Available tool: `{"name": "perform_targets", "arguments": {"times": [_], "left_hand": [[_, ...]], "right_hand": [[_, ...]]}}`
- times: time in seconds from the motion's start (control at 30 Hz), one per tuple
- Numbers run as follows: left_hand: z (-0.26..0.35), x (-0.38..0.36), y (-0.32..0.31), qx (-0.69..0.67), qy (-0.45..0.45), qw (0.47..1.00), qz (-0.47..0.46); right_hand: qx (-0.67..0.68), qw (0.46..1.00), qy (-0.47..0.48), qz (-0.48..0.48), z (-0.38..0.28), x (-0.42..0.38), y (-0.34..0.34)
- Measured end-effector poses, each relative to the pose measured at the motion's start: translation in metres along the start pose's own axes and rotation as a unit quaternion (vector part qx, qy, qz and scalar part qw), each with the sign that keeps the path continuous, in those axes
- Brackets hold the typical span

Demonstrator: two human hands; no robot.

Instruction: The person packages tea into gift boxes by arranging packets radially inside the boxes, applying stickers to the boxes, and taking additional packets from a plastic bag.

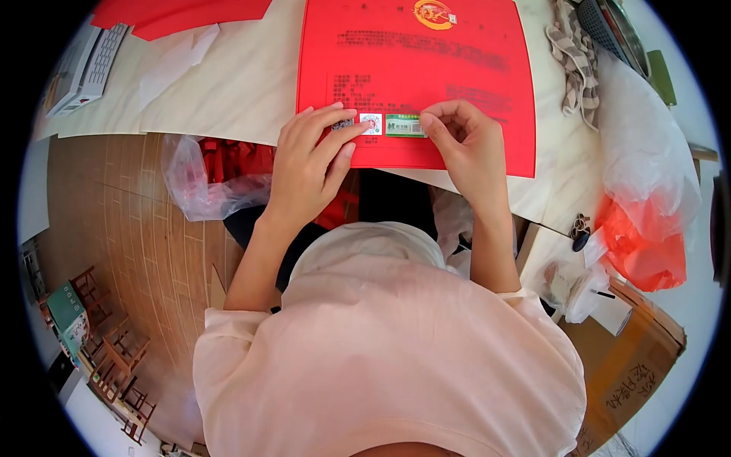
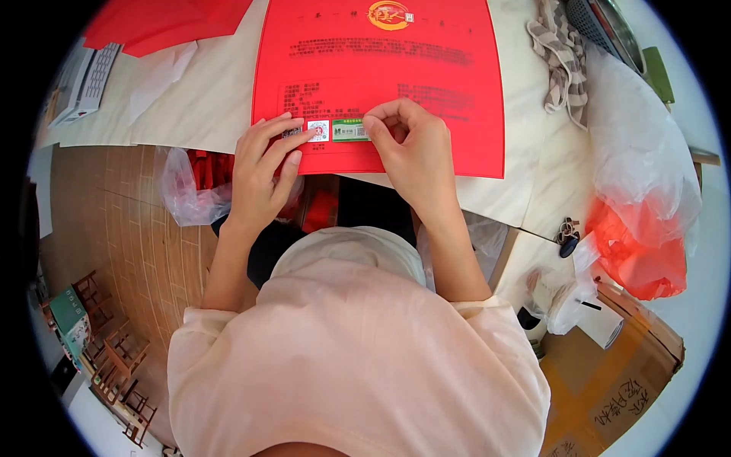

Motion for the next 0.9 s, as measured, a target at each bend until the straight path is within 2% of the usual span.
{"name": "perform_targets", "arguments": {"times": [0.33,0.43,0.5,0.67,0.73,0.8,0.9], "left_hand": [[0.0,0.0,0.001,-0.001,-0.002,1.0,-0.001],[0.005,0.001,0.004,0.03,-0.004,0.999,-0.044],[0.02,0.004,0.005,0.133,-0.024,0.986,-0.093],[0.028,0.003,-0.001,0.192,-0.01,0.972,-0.133],[0.033,0.003,-0.006,0.181,-0.004,0.975,-0.132],[0.046,0.005,-0.021,0.217,-0.032,0.965,-0.141],[0.072,0.011,-0.049,0.154,-0.072,0.973,-0.153]], "right_hand": [[-0.021,1.0,0.0,0.007,0.0,0.0,-0.001],[-0.037,0.999,-0.005,0.009,-0.003,-0.001,-0.002],[-0.041,0.999,0.003,0.013,-0.003,-0.001,-0.003],[-0.106,0.994,0.01,0.024,-0.006,-0.002,0.001],[-0.213,0.962,0.085,0.151,0.004,0.004,0.023],[-0.214,0.958,0.078,0.176,0.011,0.005,0.045],[-0.236,0.945,0.034,0.225,0.009,-0.003,0.065]]}}
Point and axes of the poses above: each hand's wrist, its own x-axis towards the middle knuckle, its own y-axis out of the back of the hand, z = x × y, the point moved 2 cm from there along x, towards the middle knuckle, and after that the axes turned 4 degrees about x, right-handed, at the moved point
